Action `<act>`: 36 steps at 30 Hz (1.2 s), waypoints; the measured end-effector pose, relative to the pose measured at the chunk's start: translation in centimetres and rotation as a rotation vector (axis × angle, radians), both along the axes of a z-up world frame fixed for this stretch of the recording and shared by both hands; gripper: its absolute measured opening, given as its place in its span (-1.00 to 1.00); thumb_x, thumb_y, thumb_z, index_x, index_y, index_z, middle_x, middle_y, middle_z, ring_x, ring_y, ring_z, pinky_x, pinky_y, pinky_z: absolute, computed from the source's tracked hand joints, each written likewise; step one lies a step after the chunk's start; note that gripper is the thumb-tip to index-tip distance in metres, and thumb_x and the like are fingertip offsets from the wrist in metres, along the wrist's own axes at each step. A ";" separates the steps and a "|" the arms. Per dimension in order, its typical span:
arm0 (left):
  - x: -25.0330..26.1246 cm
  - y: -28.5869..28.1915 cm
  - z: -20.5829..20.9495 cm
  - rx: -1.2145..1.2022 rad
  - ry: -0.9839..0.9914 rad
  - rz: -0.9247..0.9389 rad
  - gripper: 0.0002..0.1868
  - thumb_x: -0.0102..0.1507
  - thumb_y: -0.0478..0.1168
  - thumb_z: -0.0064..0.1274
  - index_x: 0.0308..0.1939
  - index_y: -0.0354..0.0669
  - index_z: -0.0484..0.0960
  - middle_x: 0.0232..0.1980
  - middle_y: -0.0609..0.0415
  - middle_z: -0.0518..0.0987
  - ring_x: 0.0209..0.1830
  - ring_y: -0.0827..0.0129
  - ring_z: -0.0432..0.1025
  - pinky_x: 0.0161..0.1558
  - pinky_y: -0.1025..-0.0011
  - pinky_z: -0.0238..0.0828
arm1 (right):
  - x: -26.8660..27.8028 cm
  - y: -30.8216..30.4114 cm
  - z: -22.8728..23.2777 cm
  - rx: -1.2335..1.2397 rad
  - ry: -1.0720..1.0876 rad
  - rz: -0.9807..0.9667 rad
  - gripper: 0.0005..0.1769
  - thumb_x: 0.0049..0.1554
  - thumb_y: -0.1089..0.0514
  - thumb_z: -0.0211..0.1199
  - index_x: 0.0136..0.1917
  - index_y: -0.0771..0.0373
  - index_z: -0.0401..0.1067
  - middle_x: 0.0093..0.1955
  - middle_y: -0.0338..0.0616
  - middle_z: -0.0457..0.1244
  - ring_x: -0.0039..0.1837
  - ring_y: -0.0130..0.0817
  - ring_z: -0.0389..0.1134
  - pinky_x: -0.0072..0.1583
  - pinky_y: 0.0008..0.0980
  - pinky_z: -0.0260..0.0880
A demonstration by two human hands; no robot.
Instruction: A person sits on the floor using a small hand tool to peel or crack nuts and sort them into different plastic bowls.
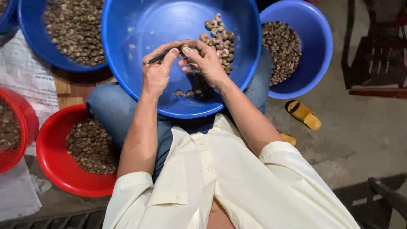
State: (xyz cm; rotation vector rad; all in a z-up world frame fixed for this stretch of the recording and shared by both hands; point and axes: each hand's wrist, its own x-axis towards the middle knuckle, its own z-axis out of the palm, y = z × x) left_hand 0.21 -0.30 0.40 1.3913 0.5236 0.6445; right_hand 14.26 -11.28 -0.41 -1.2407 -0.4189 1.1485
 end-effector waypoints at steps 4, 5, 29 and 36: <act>0.1 -0.1 0.1 0.119 0.084 -0.007 -0.80 0.37 -0.38 0.08 0.05 -0.40 0.66 -0.09 -0.03 0.69 -0.13 0.38 0.54 -0.02 0.50 0.52 | 0.4 -0.1 -0.7 -0.005 0.102 -0.020 -0.63 0.25 0.12 0.17 0.25 0.37 0.43 0.01 0.02 0.39 -0.06 -0.33 0.47 -0.05 -0.48 0.55; 0.2 -0.2 0.3 0.120 0.082 -0.015 -0.80 0.37 -0.38 0.08 0.05 -0.40 0.66 -0.09 -0.03 0.69 -0.13 0.38 0.54 -0.02 0.50 0.52 | 0.6 -0.3 -0.8 -0.005 0.100 -0.028 -0.63 0.25 0.12 0.17 0.25 0.37 0.43 0.01 0.02 0.39 -0.06 -0.33 0.47 -0.05 -0.48 0.55; -0.5 0.6 -1.9 0.069 0.244 0.155 -0.70 0.32 -0.13 0.07 0.02 -0.21 0.72 -0.23 0.11 0.74 -0.22 0.47 0.67 -0.28 0.53 0.58 | 1.0 -3.1 3.2 -0.292 -1.033 0.255 -0.70 0.25 0.23 0.26 0.25 0.26 0.40 0.07 0.04 0.39 -0.12 -0.27 0.45 -0.13 -0.32 0.52; -0.4 0.8 -0.8 0.056 0.228 0.168 -0.76 0.31 -0.22 0.08 -0.03 -0.27 0.72 -0.22 0.10 0.72 -0.24 0.46 0.63 -0.23 0.51 0.58 | -1.3 -0.9 -9.3 -0.339 -1.868 0.654 -0.67 0.04 0.16 0.27 0.09 0.14 0.34 -0.08 0.04 0.29 -0.25 0.08 0.39 -0.24 -0.03 0.43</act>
